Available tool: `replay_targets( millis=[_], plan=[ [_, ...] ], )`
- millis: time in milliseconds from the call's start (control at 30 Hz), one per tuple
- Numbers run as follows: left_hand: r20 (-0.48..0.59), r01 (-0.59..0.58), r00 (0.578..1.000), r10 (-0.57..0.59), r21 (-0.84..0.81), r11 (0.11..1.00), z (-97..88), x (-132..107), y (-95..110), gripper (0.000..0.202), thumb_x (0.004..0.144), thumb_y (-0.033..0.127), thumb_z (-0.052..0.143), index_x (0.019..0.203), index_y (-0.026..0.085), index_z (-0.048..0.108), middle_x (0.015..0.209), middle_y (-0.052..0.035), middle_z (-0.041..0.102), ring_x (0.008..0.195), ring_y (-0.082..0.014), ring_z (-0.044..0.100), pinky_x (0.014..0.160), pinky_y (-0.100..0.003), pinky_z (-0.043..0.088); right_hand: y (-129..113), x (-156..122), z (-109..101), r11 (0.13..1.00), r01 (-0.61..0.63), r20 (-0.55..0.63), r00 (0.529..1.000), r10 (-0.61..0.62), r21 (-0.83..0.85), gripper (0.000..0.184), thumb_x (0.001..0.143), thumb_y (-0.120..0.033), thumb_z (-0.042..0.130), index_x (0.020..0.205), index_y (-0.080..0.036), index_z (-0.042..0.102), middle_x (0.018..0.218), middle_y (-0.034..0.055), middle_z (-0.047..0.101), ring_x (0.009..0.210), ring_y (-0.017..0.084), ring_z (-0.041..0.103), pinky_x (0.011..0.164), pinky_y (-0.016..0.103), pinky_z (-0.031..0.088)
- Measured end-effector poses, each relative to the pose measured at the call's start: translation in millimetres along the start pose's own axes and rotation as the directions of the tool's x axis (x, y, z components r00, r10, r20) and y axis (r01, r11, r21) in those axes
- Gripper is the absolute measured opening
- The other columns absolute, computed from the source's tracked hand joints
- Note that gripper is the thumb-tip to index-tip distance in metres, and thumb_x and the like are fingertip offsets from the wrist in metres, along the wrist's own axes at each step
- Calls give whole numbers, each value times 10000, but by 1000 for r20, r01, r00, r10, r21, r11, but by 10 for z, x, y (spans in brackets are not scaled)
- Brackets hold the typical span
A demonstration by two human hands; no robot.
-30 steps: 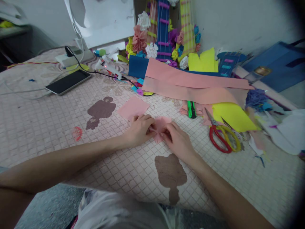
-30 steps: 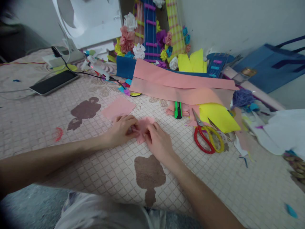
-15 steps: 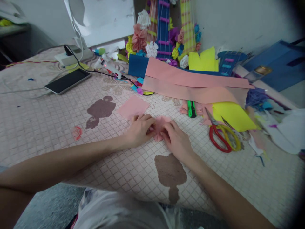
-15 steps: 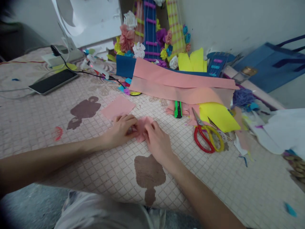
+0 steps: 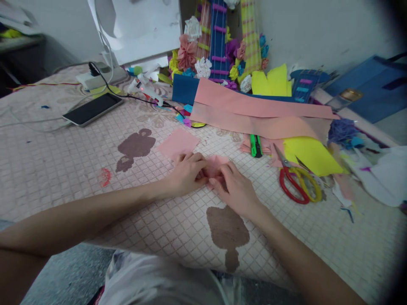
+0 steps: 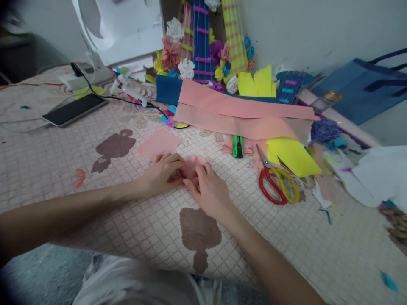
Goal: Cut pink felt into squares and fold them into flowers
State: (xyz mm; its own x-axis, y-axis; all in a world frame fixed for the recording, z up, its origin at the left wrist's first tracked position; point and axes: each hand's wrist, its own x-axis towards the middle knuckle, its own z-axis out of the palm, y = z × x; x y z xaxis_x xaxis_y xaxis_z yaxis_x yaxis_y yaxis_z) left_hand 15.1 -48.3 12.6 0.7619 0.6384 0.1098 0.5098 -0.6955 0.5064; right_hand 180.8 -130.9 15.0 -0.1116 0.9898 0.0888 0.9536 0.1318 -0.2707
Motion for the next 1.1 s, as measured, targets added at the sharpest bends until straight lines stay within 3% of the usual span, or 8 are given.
replay_targets(
  millis=[167, 267, 367, 500, 667, 733, 867, 1100],
  plan=[
    [-47, -15, 999, 14, -35, 999, 19, 39, -110, 78, 754, 148, 554, 806, 184, 599, 917, -21, 587, 926, -206, 513, 858, -399, 338, -41, 9, 79, 995, -28, -63, 998, 22, -99, 293, 840, -449, 515, 954, -188, 443, 970, 89, 531, 762, 221, 570, 490, 289, 346],
    [-145, -29, 989, 24, -39, 999, -21, 44, -162, 90, 768, 113, 533, 818, 169, 583, 903, -39, 594, 905, -198, 520, 819, -359, 389, -53, 6, 85, 997, -31, -70, 997, 26, -70, 295, 835, -445, 527, 952, -190, 432, 946, 81, 534, 775, 225, 575, 506, 289, 356],
    [-219, -137, 967, 133, -2, 991, -72, 1, -88, 115, 819, 110, 490, 872, 161, 578, 964, -68, 590, 942, -203, 513, 839, -354, 412, -62, 6, 84, 999, -37, -73, 997, 35, -39, 324, 832, -444, 532, 1010, -192, 430, 966, 88, 541, 781, 228, 578, 508, 286, 356],
    [-80, -328, 945, 318, -177, 928, -58, -51, 82, 182, 883, 109, 404, 906, 164, 575, 950, -69, 607, 938, -172, 543, 854, -317, 442, -39, 8, 70, 999, -45, -62, 997, 46, 15, 318, 810, -365, 561, 1051, -206, 427, 1015, 88, 538, 816, 230, 579, 525, 285, 377],
    [52, -216, 966, 252, -370, 904, 7, -1, 61, 192, 869, 99, 418, 913, 169, 591, 889, -33, 640, 866, -142, 587, 801, -280, 463, 133, -8, -62, 950, 44, 2, 999, -46, 308, 284, 815, -230, 529, 1078, -240, 425, 1044, 66, 531, 898, 204, 578, 636, 309, 466],
    [75, -159, 976, 206, -403, 901, 4, 24, 23, 195, 850, 95, 437, 900, 172, 609, 855, -15, 654, 815, -129, 602, 757, -256, 463, 208, -13, -99, 923, 32, -26, 999, -24, 383, 261, 824, -205, 507, 1069, -241, 425, 1025, 62, 536, 899, 192, 579, 675, 312, 480],
    [93, -94, 985, 146, -422, 902, -20, 43, 3, 185, 824, 93, 460, 886, 163, 619, 820, -7, 662, 758, -119, 606, 702, -238, 460, 293, 6, -73, 959, -88, -71, 991, 111, 270, 235, 790, -256, 553, 981, -220, 421, 954, 62, 537, 830, 212, 576, 663, 340, 469],
    [65, -80, 990, 122, -452, 889, 42, 18, 42, 87, 807, 122, 524, 860, 144, 590, 790, -20, 607, 696, -109, 557, 628, -223, 452, 284, 31, -52, 955, -119, -29, 991, 132, 270, 210, 782, -302, 580, 909, -224, 431, 857, 26, 557, 739, 188, 567, 608, 299, 432]
  ],
)
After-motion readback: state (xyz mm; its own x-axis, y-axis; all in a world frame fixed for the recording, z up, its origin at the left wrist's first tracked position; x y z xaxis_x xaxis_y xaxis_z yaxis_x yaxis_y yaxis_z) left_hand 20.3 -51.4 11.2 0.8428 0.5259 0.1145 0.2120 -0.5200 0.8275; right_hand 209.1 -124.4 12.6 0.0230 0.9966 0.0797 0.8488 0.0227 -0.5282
